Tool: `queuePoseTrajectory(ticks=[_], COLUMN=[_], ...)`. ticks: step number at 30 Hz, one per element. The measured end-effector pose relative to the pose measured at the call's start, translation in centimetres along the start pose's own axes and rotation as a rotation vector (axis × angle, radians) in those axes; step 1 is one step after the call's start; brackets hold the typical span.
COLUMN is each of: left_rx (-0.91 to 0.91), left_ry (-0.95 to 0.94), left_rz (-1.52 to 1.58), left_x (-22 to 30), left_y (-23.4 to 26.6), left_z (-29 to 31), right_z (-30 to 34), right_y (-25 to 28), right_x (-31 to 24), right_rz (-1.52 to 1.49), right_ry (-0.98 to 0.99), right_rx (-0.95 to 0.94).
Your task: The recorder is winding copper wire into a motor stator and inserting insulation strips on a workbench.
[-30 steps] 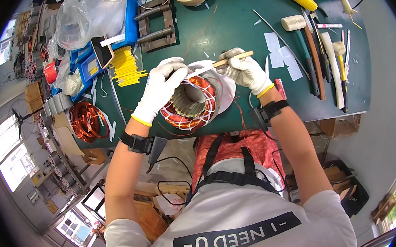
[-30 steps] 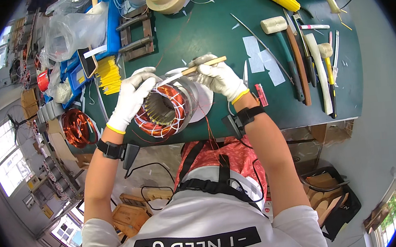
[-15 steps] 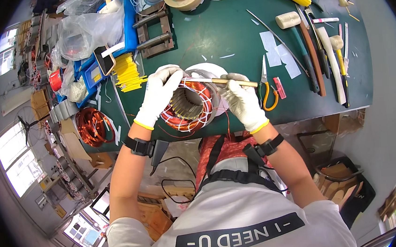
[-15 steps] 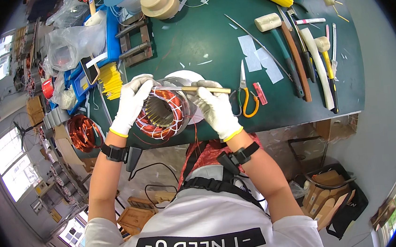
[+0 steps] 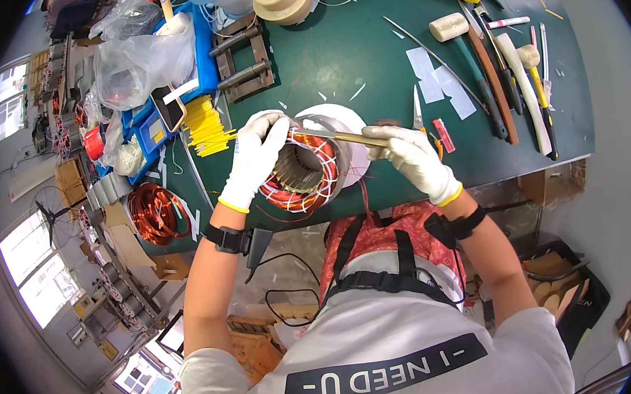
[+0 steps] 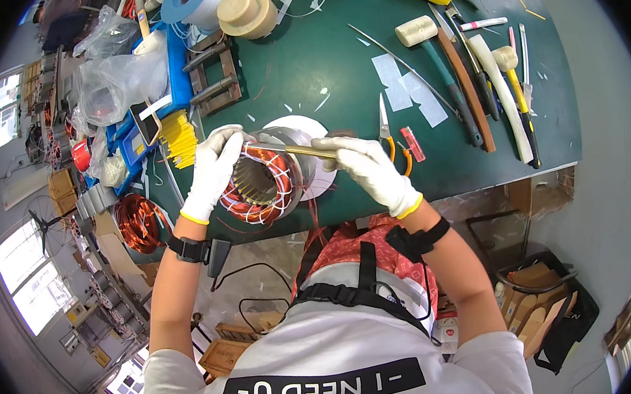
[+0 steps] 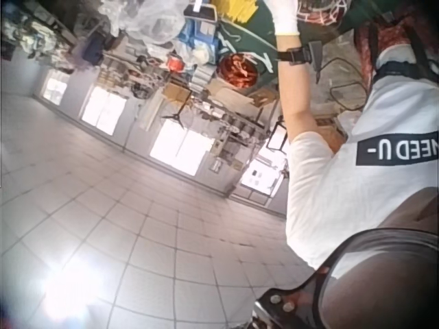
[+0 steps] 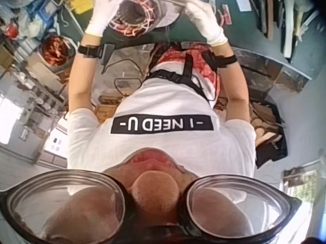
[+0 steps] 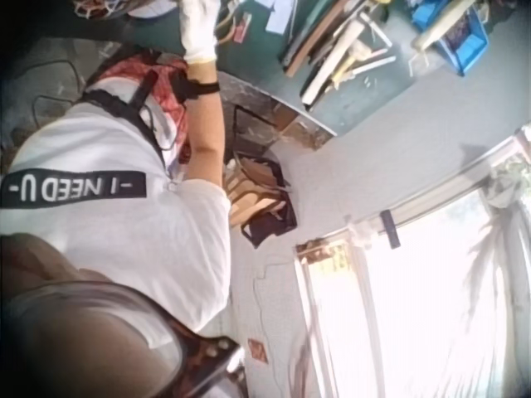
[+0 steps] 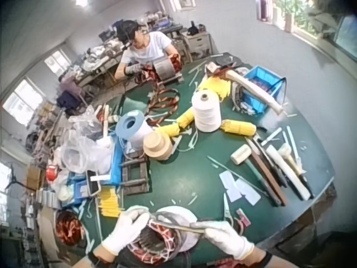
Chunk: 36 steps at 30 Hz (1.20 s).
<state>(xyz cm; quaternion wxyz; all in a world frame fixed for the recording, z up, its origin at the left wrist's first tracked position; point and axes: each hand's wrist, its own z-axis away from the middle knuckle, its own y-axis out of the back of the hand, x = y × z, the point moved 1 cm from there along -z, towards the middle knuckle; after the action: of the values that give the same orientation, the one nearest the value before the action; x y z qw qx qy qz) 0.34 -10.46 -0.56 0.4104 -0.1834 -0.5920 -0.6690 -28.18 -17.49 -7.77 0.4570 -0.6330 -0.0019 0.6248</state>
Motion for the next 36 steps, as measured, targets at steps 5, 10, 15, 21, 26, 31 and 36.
queuePoseTrajectory(ticks=[5, 10, 15, 21, 26, 31, 36], left_rx=[-0.008, -0.129, -0.016, 0.050, 0.107, 0.114, 0.065], left_ry=[0.005, 0.024, -0.112, -0.114, -0.153, -0.166, -0.296], left_rz=[0.005, 0.313, -0.004, -0.037, -0.089, -0.116, -0.183], left_x=[0.1, 0.2, -1.0, -0.8, -0.7, -1.0, -1.1], left_y=[0.1, 0.5, 0.2, -0.3, -0.4, -0.6, -0.2], left_z=[-0.1, 1.1, 2.0, 2.2, 2.2, 2.3, 2.1], right_z=[-0.1, -1.4, -1.4, 0.1, 1.1, 1.0, 0.2], right_y=[-0.9, -1.6, -2.0, -4.6, -5.8, -6.1, -2.2], right_x=[-3.3, -3.2, -1.5, -2.0, -3.0, -4.2, -8.8], right_rz=[0.680, 1.196, 1.396, 1.424, 1.650, 1.493, 0.951], right_ry=[0.146, 0.279, 0.384, 0.374, 0.235, -0.045, 0.254], right_rx=[0.033, -0.087, -0.024, 0.098, 0.105, 0.031, -0.160])
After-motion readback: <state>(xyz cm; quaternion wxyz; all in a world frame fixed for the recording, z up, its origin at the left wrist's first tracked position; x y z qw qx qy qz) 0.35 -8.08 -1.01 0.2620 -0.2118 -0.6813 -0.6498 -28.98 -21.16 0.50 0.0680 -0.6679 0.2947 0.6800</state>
